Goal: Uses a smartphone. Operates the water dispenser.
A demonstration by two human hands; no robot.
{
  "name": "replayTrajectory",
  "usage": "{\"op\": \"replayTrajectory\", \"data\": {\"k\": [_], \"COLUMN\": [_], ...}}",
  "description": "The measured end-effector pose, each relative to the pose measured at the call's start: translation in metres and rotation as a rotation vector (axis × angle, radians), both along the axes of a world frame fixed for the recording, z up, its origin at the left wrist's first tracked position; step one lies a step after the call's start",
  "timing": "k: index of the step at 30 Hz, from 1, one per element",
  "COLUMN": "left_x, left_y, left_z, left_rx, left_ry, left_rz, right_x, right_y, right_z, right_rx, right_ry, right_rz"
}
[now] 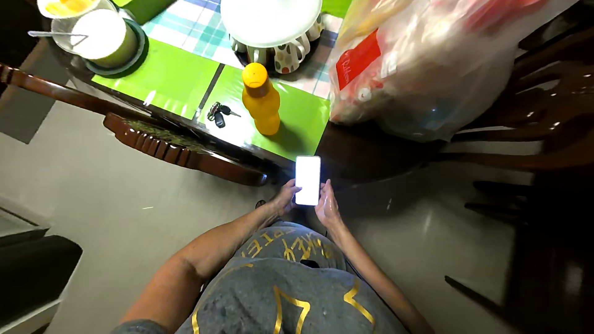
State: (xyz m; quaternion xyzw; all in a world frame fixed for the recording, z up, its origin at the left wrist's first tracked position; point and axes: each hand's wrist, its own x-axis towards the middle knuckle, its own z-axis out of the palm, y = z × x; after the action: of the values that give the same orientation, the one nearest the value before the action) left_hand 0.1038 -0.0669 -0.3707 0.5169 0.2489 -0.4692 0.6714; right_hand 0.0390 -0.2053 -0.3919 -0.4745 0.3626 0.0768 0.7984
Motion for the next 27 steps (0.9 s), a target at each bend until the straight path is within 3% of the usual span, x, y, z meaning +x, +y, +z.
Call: {"op": "replayTrajectory", "data": {"k": [22,27], "left_x": [0.0,0.003], "left_y": [-0.004,-0.004], "left_z": [0.004,0.031], "left_rx": [0.014,-0.005], "left_ry": [-0.014,-0.017], "left_rz": [0.007,-0.016], "right_x": [0.001,0.002], "right_y": [-0.004,-0.007], "right_z": [-0.002,0.024], "right_rx": [0.064,0.095], "right_ry": [0.015,0.028], "right_rz": [-0.026,-0.028]}}
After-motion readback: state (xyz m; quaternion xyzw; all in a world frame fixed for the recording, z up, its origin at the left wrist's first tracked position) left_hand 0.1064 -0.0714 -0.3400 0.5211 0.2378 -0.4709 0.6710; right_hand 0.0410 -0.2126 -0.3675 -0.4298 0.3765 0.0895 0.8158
